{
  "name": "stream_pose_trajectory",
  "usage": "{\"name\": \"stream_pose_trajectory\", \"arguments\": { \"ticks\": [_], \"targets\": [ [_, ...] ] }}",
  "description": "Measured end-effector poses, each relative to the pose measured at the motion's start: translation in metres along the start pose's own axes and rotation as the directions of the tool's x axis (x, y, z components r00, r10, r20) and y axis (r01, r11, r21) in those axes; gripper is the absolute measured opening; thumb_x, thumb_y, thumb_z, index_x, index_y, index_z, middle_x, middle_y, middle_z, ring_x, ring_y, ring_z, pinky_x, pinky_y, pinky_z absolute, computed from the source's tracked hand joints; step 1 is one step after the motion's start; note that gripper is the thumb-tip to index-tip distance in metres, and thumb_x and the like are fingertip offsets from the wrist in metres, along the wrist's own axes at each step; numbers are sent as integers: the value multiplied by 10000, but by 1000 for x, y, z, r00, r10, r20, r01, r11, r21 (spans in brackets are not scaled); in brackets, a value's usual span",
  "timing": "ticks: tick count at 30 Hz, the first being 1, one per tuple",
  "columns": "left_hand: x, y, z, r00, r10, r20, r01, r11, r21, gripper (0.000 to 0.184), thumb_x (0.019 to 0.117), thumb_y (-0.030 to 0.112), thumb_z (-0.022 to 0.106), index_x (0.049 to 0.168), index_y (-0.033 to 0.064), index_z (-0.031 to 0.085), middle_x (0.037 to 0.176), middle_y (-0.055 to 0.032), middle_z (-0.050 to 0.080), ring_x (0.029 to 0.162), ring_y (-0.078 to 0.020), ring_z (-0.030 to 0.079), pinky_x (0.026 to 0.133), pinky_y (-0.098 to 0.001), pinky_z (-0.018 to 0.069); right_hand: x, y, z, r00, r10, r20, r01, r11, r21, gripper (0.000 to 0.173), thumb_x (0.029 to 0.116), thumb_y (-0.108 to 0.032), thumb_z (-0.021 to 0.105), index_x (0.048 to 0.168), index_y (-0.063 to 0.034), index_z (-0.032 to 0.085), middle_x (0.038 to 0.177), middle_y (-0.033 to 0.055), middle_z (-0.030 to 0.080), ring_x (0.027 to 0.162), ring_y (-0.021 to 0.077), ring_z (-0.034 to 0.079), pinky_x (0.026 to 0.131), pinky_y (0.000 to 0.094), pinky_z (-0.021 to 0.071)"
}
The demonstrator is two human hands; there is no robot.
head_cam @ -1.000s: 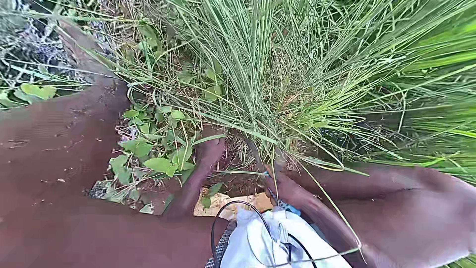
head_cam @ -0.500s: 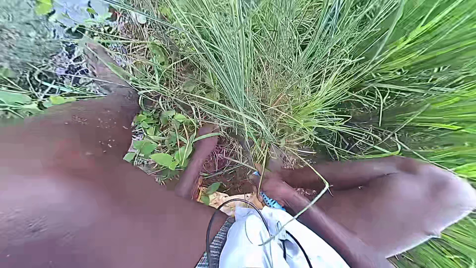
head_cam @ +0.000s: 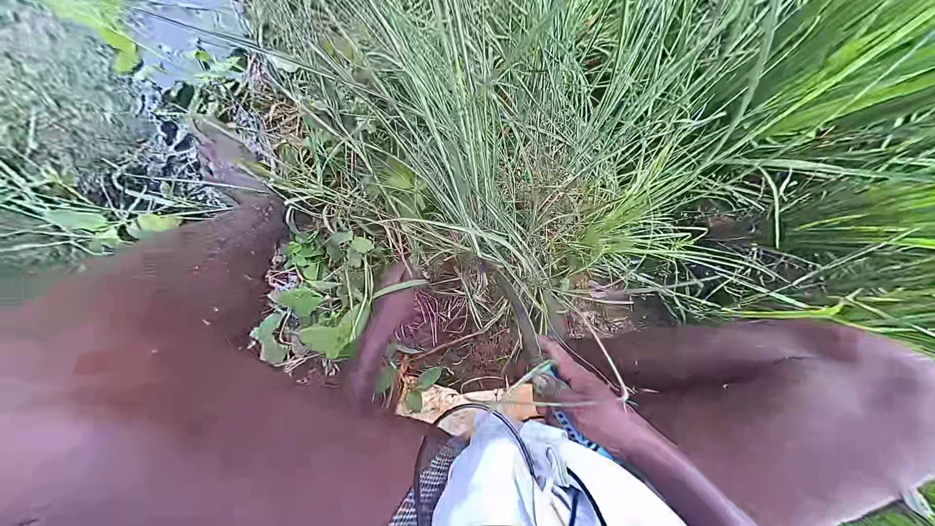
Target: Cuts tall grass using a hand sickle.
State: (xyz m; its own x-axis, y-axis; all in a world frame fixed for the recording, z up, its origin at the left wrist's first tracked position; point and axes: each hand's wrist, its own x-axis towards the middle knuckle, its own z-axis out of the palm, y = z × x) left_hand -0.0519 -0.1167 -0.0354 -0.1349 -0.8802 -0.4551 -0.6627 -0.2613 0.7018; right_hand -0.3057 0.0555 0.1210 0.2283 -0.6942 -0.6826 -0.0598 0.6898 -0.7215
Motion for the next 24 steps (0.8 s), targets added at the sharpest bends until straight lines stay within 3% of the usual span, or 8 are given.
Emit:
{"name": "stream_pose_trajectory", "arguments": {
  "ticks": [4, 7, 11, 12, 14, 17, 21, 24],
  "targets": [
    [-9, -29, -1, 995, -54, -82, 41, 988, -146, 398, 1101, 238, 456, 1259, -86, 624, 1154, -305, 657, 1112, -411, 634, 1003, -611, 459, 11, 2, -6, 999, 20, 30, -18, 998, -65, 574, 1059, -178, 446, 1579, -59, 236, 814, -26, 579, 640, 63, 580, 601, 243, 531],
    [-11, -30, -2, 982, -91, -166, 52, 973, -227, 400, 1090, 269, 480, 1204, -82, 633, 1020, -244, 674, 948, -316, 654, 902, -556, 511, 9, 4, -2, 997, -65, -42, 63, 997, -40, 580, 1053, -182, 472, 1564, -15, 255, 808, -38, 596, 653, 52, 592, 621, 242, 542],
    [-10, -32, -2, 956, -117, -269, 27, 948, -318, 364, 1089, 291, 489, 1077, -39, 644, 787, -32, 574, 670, -59, 516, 678, -306, 493, 10, 3, -3, 991, -97, -91, 97, 995, -12, 554, 1043, -182, 472, 1541, -18, 295, 788, -47, 602, 593, 43, 573, 554, 234, 530],
    [-10, -32, 1, 962, -91, -259, 3, 948, -320, 335, 1084, 273, 497, 1085, -30, 640, 805, -17, 578, 683, -37, 520, 684, -274, 494, 11, 5, -3, 992, -98, -78, 97, 995, -16, 548, 1049, -187, 473, 1543, -28, 296, 786, -52, 593, 578, 35, 559, 539, 222, 520],
    [-10, -30, 3, 972, -74, -222, -1, 947, -320, 334, 1077, 234, 516, 1128, -71, 642, 883, -118, 634, 763, -139, 579, 771, -381, 517, 16, 8, -4, 995, -83, -58, 80, 995, -52, 546, 1061, -203, 477, 1556, -49, 308, 802, -34, 592, 582, 48, 554, 539, 227, 514],
    [-8, -31, -2, 959, -90, -268, -15, 931, -364, 307, 1079, 255, 501, 1056, -24, 626, 795, -41, 564, 692, -86, 543, 695, -331, 507, 21, 10, -4, 997, -59, -59, 50, 988, -145, 544, 1075, -230, 471, 1568, -59, 317, 839, -5, 610, 606, 71, 584, 573, 251, 544],
    [-15, -22, -21, 925, -208, -319, 41, 887, -460, 349, 1086, 249, 496, 1223, -52, 609, 992, -88, 644, 860, -77, 591, 852, -334, 519, 25, 11, 0, 992, -74, -107, 60, 991, -123, 528, 1070, -202, 476, 1555, -45, 337, 847, 10, 618, 570, 84, 587, 530, 260, 552],
    [-12, -39, -31, 902, -176, -394, -92, 814, -574, 307, 1086, 215, 460, 1212, -30, 594, 1097, -20, 676, 975, -30, 636, 915, -284, 539, 25, 9, 0, 992, -57, -114, 45, 994, -101, 550, 1068, -207, 479, 1570, -54, 315, 835, 1, 615, 559, 85, 571, 513, 255, 534]
  ]
}}
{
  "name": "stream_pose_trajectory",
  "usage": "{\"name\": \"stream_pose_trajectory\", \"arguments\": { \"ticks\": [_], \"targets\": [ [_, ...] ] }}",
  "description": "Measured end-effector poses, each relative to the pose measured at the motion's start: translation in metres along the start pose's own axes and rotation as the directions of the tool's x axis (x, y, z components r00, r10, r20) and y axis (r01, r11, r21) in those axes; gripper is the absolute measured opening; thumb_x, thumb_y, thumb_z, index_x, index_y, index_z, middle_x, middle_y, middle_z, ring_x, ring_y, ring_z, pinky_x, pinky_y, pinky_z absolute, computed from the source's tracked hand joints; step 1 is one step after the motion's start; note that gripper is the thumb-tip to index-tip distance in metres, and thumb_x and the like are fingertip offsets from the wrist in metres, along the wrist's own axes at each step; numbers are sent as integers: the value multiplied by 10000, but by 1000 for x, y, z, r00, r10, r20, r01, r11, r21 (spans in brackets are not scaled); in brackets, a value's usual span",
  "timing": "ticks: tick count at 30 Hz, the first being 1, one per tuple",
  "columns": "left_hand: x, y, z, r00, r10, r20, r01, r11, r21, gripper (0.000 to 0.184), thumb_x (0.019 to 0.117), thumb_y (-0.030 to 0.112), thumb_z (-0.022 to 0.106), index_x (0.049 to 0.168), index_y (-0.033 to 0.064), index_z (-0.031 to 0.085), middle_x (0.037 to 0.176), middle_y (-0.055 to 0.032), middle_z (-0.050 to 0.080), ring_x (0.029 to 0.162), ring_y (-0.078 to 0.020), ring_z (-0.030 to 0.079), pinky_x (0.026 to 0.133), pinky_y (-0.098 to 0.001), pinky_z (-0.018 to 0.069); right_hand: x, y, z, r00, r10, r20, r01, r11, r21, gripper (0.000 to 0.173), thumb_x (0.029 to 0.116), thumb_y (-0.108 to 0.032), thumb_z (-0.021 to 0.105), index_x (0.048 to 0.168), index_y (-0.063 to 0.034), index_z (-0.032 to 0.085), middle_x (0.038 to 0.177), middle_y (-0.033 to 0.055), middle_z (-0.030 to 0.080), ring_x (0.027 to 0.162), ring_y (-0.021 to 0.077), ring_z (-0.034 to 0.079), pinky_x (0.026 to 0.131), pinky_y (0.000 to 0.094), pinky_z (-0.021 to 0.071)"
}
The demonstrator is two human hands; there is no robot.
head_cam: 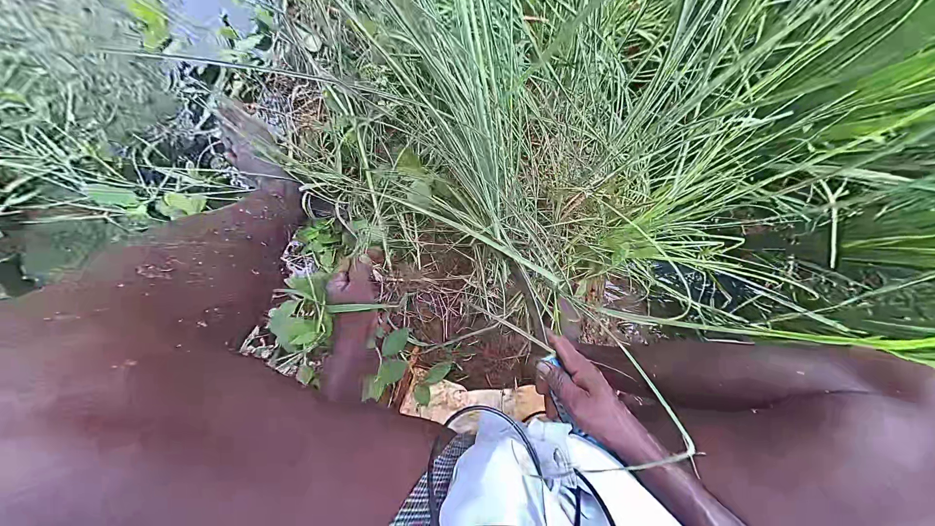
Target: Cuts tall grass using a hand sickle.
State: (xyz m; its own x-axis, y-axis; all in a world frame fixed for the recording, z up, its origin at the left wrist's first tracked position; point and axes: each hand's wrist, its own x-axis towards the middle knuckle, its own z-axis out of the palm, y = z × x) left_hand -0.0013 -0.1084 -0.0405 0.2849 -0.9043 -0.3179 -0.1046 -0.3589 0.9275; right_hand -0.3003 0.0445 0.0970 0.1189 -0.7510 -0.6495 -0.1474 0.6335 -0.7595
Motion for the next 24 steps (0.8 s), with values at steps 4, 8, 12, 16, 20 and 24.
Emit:
{"name": "stream_pose_trajectory", "arguments": {
  "ticks": [4, 8, 12, 16, 20, 24],
  "targets": [
    [-11, 67, -6, 973, -154, -174, 150, 988, -33, 281, 1110, 106, 320, 1217, -77, 504, 1068, -41, 579, 923, -29, 575, 880, -226, 498, 2, 2, 2, 1000, -13, -23, 13, 1000, -4, 527, 1066, -203, 472, 1549, -39, 339, 832, -2, 620, 566, 80, 586, 518, 256, 546],
    [-36, 103, 0, 964, -199, -174, 207, 978, 31, 289, 1106, 81, 338, 1277, -115, 463, 1071, -75, 551, 891, -12, 559, 850, -178, 487, 3, -1, 5, 998, -39, -45, 39, 999, -18, 508, 1063, -186, 473, 1528, -15, 363, 839, 3, 632, 573, 67, 586, 526, 242, 539],
    [-28, 55, 3, 987, -163, -14, 162, 966, 203, 321, 1082, 207, 503, 1232, -67, 576, 1053, -84, 612, 880, -52, 565, 841, -243, 493, 2, -2, 4, 997, -40, -61, 40, 999, 0, 514, 1063, -180, 471, 1534, -15, 348, 833, -2, 639, 565, 61, 575, 518, 237, 527],
    [-13, 8, 17, 977, -117, 179, 47, 934, 354, 411, 1055, 269, 567, 1326, -39, 593, 1188, -234, 663, 1061, -302, 650, 958, -541, 511, 3, 0, 5, 997, -30, -69, 30, 1000, -10, 511, 1065, -178, 459, 1539, -25, 345, 827, 1, 635, 566, 77, 580, 515, 252, 532],
    [-1, 22, 50, 933, -236, 273, 38, 816, 576, 531, 1038, 326, 606, 1430, -24, 527, 1257, -321, 635, 1200, -485, 606, 1025, -700, 426, 8, 0, 7, 998, -40, -52, 42, 999, 32, 511, 1070, -161, 438, 1541, -3, 318, 812, 4, 625, 559, 81, 581, 517, 248, 536],
    [18, 21, 68, 899, -253, 358, -40, 766, 641, 565, 1015, 319, 631, 1449, -15, 496, 1248, -344, 618, 1175, -521, 599, 977, -717, 441, 12, -1, 10, 999, -9, -50, 11, 999, 36, 510, 1070, -151, 424, 1538, 10, 302, 797, -5, 622, 559, 73, 588, 524, 237, 537]
  ]
}}
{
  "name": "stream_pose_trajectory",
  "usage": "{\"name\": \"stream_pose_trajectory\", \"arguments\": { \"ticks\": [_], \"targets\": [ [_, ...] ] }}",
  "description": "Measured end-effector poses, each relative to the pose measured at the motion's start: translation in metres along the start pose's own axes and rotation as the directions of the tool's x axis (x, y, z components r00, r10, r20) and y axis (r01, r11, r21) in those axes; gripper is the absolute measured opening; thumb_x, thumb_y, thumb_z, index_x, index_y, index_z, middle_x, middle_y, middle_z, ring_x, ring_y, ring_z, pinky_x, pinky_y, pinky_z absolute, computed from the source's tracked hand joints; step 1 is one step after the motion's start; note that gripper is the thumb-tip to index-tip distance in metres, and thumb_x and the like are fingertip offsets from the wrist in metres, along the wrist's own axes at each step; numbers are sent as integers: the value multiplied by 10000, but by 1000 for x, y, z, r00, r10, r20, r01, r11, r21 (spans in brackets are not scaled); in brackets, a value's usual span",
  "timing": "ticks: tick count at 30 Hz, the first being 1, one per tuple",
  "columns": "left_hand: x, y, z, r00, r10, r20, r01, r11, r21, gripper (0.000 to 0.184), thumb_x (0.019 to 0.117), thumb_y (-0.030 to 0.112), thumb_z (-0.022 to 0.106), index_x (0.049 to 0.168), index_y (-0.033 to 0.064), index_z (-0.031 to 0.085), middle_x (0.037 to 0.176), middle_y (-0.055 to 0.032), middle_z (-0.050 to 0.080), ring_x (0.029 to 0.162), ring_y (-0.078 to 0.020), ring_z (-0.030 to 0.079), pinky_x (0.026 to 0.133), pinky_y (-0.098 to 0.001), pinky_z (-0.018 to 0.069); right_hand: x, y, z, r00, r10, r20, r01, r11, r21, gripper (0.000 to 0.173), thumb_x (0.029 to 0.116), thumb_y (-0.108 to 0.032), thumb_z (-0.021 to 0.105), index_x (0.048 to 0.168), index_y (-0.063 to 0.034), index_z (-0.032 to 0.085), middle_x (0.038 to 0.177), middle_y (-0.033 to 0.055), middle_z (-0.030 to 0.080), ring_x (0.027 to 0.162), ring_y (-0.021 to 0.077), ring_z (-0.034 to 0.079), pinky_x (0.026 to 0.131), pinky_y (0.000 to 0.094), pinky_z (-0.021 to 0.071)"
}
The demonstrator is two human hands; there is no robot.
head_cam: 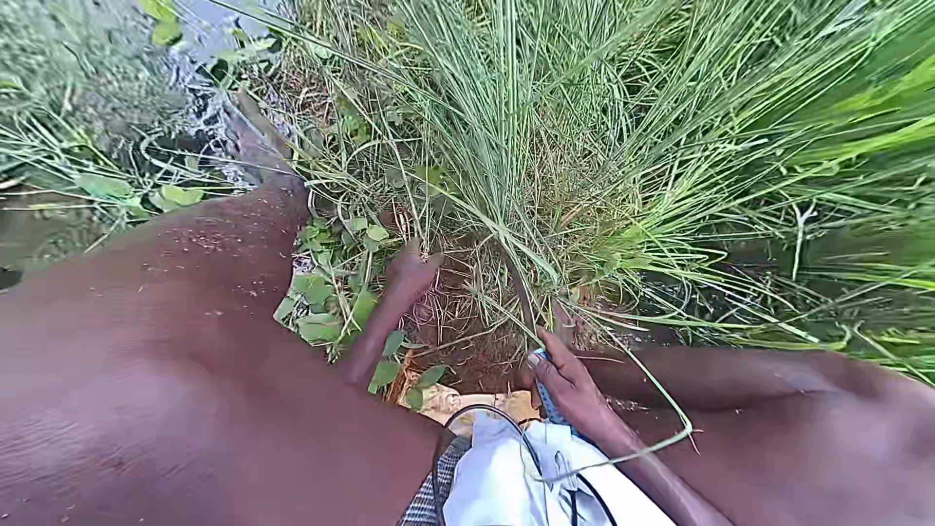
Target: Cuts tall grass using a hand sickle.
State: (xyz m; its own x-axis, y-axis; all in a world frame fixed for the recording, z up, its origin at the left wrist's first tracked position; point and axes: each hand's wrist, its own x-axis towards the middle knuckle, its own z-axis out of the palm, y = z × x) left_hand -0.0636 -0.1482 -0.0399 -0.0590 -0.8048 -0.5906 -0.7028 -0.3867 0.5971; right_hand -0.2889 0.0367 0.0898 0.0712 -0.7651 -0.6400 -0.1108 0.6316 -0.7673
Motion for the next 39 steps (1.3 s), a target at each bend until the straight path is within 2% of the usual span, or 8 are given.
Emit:
{"name": "stream_pose_trajectory", "arguments": {
  "ticks": [10, 17, 23, 26, 29, 31, 34, 39],
  "targets": [
    [31, 16, 1, 987, 76, 142, -115, 949, 295, 576, 1028, 548, 519, 1220, 26, 669, 1111, -275, 688, 1073, -479, 659, 886, -719, 483, 4, 0, -1, 996, 71, 59, -74, 996, 46, 483, 1089, -182, 395, 1532, -12, 306, 790, 6, 609, 561, 100, 584, 535, 266, 542],
    [3, 71, -4, 989, -59, 139, -9, 894, 447, 513, 1090, 367, 456, 1145, -100, 660, 1208, -337, 641, 1193, -490, 604, 991, -671, 437, 12, 0, -1, 985, 139, 100, -151, 981, 125, 490, 1100, -188, 377, 1552, -28, 277, 768, 12, 579, 557, 105, 576, 536, 269, 538],
    [-8, 48, -12, 978, 121, 171, -167, 945, 282, 388, 1068, 250, 533, 1229, -84, 647, 1261, -314, 636, 1229, -472, 592, 1037, -641, 430, -3, -2, 1, 984, 143, 109, -159, 975, 153, 432, 1094, -181, 374, 1506, -59, 323, 734, -15, 542, 543, 87, 554, 522, 250, 524],
    [-18, 52, -17, 984, -44, 170, 2, 972, 237, 430, 1109, 258, 450, 1274, -115, 589, 1291, -356, 595, 1269, -500, 550, 1076, -644, 383, -20, -2, -3, 991, 99, 92, -110, 986, 122, 332, 1083, -169, 389, 1400, -73, 415, 748, -56, 550, 608, 49, 560, 588, 223, 514],
    [-13, 8, -15, 998, -6, -56, 8, 1000, 30, 418, 1072, 295, 500, 1042, -94, 651, 932, -313, 645, 908, -473, 645, 802, -689, 476, -25, 1, -9, 998, 16, 67, -18, 999, 40, 403, 1079, -176, 411, 1463, -53, 415, 772, -44, 573, 623, 68, 574, 583, 236, 524],
    [-22, -8, -32, 994, -9, -110, 1, 997, -77, 475, 1083, 326, 499, 1063, -130, 631, 930, -320, 634, 891, -459, 638, 822, -685, 478, -17, 2, -7, 999, -6, 46, 5, 1000, 9, 428, 1075, -196, 419, 1469, -28, 397, 787, -13, 592, 588, 93, 587, 545, 262, 544],
    [-31, -38, -48, 956, -8, -293, -64, 970, -235, 459, 1089, 374, 470, 1067, -67, 596, 838, -136, 559, 740, -204, 541, 716, -456, 485, -3, -3, -2, 999, 3, 39, -4, 999, 39, 508, 1082, -211, 432, 1539, -17, 325, 805, 4, 615, 575, 104, 592, 528, 273, 550],
    [-34, -53, -55, 992, -108, -62, 104, 993, -60, 434, 1067, 356, 523, 1150, -50, 650, 1001, -290, 668, 938, -452, 657, 840, -707, 483, 0, -3, 0, 998, -7, 63, 4, 999, 50, 504, 1077, -186, 424, 1543, -25, 319, 792, 0, 609, 569, 97, 585, 521, 260, 540]
  ]
}}
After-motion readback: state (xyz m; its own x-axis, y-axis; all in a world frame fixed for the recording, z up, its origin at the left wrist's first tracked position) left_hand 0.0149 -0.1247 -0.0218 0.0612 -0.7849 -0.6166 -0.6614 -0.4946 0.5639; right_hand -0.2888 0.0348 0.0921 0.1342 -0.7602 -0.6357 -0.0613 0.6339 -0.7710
